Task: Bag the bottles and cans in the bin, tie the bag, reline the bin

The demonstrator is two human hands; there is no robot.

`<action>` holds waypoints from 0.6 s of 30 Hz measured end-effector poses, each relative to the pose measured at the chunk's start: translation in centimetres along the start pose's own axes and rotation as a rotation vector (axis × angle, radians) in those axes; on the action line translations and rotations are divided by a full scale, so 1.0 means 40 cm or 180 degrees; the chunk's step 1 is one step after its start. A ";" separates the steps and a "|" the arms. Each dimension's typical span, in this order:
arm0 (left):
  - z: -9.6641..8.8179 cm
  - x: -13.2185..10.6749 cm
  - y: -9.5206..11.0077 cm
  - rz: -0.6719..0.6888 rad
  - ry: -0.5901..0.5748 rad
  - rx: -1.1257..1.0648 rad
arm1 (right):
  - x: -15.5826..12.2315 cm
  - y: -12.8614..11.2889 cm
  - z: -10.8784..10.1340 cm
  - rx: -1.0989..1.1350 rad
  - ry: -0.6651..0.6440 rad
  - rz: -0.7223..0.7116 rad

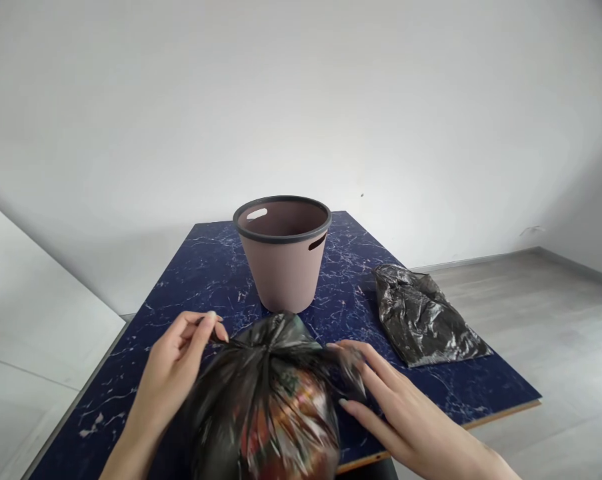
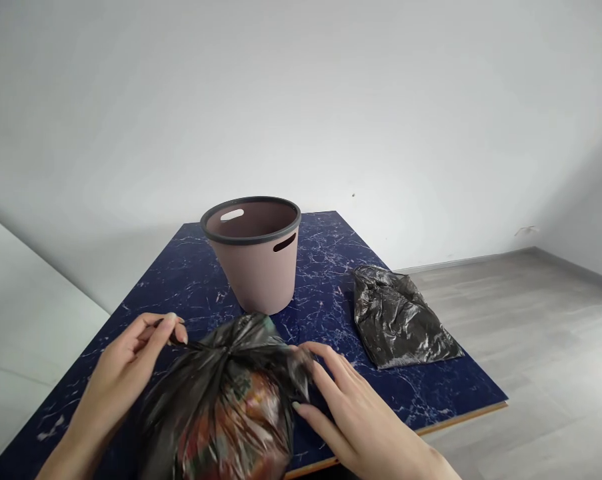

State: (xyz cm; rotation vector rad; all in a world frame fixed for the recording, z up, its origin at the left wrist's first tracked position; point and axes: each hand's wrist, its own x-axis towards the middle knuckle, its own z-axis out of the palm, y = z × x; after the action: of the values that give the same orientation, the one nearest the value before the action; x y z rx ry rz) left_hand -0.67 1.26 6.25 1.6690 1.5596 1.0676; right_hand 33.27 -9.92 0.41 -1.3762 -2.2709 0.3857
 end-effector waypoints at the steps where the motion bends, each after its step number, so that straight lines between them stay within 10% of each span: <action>1: -0.016 0.006 -0.005 -0.0018 0.0199 0.0046 | -0.007 0.002 0.009 -0.0020 0.0058 0.0031; 6: -0.066 0.000 0.005 -0.0092 0.0897 -0.0144 | -0.030 0.021 0.036 0.0077 0.0096 0.0236; 18: -0.072 -0.095 -0.072 -0.0748 -0.0214 0.1036 | -0.031 -0.001 0.053 -0.0185 0.0407 -0.0113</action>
State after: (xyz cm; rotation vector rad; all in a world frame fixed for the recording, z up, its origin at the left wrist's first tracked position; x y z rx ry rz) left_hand -4.52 -2.42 4.60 1.6528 1.9071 0.6570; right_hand 32.64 -11.02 -1.69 -1.3469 -2.2140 0.2152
